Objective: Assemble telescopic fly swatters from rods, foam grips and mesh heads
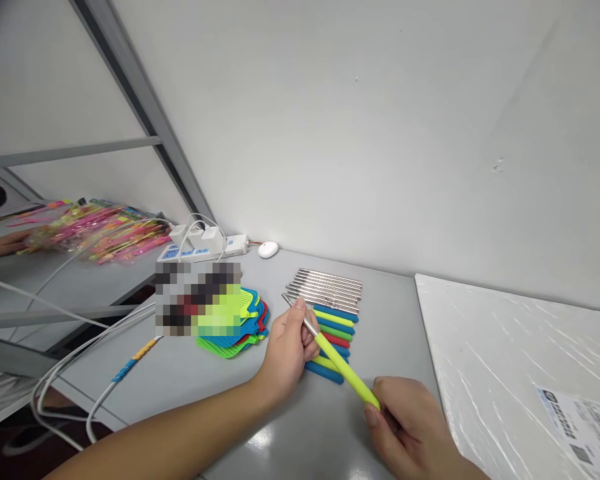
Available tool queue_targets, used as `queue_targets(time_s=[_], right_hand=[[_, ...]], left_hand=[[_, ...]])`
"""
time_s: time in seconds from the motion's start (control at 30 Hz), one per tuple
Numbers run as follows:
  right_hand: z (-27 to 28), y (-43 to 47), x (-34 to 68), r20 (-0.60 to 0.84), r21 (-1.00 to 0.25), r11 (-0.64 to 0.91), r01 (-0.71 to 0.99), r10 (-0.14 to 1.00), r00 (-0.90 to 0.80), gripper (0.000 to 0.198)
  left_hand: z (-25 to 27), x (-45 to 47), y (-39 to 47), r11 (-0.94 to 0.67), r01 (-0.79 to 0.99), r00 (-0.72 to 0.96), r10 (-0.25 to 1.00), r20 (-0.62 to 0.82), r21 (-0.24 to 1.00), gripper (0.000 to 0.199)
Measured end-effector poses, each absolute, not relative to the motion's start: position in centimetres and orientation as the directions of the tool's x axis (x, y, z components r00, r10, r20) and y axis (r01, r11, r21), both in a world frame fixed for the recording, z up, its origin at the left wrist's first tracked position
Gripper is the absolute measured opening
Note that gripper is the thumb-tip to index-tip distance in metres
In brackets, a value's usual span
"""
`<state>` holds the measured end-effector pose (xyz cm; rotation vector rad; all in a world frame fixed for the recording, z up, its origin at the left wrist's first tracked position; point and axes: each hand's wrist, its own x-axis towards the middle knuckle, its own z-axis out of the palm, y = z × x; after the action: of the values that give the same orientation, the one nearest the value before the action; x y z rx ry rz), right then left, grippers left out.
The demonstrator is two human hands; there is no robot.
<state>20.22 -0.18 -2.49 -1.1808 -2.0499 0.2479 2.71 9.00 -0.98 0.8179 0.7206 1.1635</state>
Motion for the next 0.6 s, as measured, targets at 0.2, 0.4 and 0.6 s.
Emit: queue_targets(time_s=[0.2, 0.4, 0.6], right_hand=[[-3.2, 0.6, 21.1, 0.471, -0.567, 0.497, 0.657, 0.85, -0.237, 0.022], [-3.4, 0.4, 21.1, 0.363, -0.609, 0.389, 0.691, 0.912, -0.193, 0.011], [-3.7, 0.2, 20.9, 0.304, -0.661, 0.341, 0.669, 0.936, -0.177, 0.014]], left_hand=[[-1.1, 2.4, 8.9, 0.092, -0.388, 0.249, 0.969, 0.008, 0.917, 0.05], [-0.6, 2.0, 7.7, -0.081, -0.059, 0.461, 0.882, 0.099, 0.995, 0.052], [2.2, 0.0, 8.0, -0.701, 0.274, 0.765, 0.574, 0.292, 0.658, 0.042]])
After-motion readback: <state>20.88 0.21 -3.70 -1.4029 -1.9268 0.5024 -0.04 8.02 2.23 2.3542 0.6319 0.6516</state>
